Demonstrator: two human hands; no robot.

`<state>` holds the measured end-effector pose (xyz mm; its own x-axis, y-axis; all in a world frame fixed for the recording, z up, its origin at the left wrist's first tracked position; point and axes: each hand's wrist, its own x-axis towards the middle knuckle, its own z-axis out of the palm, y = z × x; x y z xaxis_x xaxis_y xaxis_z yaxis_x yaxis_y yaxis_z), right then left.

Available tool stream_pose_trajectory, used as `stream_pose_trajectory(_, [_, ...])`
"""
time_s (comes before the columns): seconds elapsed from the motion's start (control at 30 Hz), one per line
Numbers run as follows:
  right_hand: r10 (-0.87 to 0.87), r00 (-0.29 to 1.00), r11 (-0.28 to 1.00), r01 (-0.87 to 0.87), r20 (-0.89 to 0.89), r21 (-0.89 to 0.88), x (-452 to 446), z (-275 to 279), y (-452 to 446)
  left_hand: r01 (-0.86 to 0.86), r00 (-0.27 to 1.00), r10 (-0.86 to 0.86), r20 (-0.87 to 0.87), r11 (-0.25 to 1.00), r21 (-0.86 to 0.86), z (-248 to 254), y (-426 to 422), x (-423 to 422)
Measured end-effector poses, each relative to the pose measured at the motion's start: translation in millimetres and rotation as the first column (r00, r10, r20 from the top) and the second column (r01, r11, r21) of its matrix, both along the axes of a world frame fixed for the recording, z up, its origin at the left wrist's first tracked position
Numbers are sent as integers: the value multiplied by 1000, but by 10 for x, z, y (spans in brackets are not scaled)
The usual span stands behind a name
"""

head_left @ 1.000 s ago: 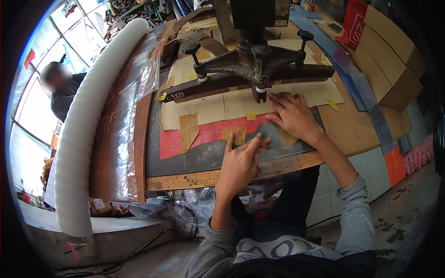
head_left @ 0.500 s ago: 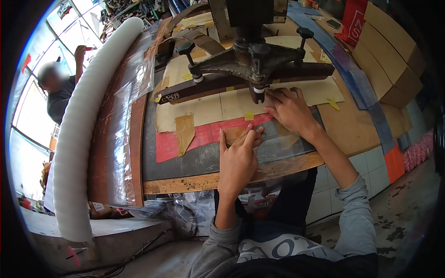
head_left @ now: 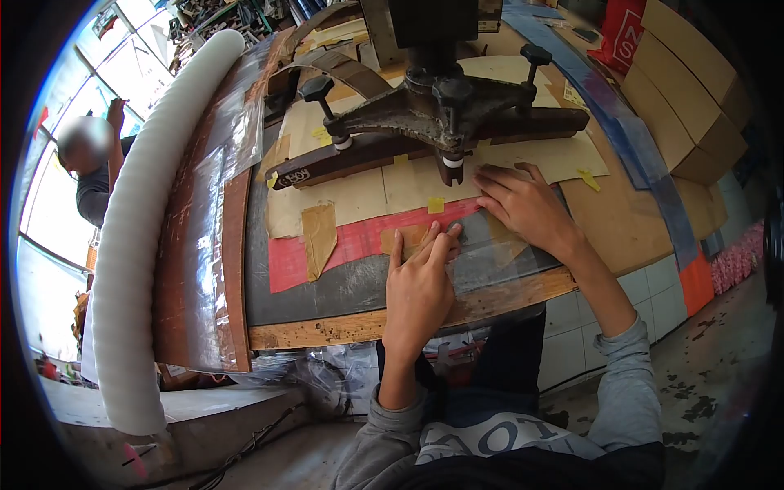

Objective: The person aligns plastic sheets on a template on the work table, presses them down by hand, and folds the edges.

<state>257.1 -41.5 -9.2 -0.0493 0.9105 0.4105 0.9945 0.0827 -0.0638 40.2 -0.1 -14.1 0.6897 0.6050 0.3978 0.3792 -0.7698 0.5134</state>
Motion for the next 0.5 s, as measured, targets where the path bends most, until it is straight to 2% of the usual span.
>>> stream_pose_trajectory(0.1, [-7,1000,1000,7,6,-20,-28,56,-16,-6,1000,5,-13,999,-38,31,-12,4])
stream_pose_trajectory(0.3, [-17,997,1000,17,78,3,-14,-16,0,-23,1000,23,-20,1000,-16,47,-20,6])
stream_pose_trajectory(0.5, [-44,996,998,46,75,-30,-5,-50,29,-47,999,47,-3,999,-10,37,-24,14])
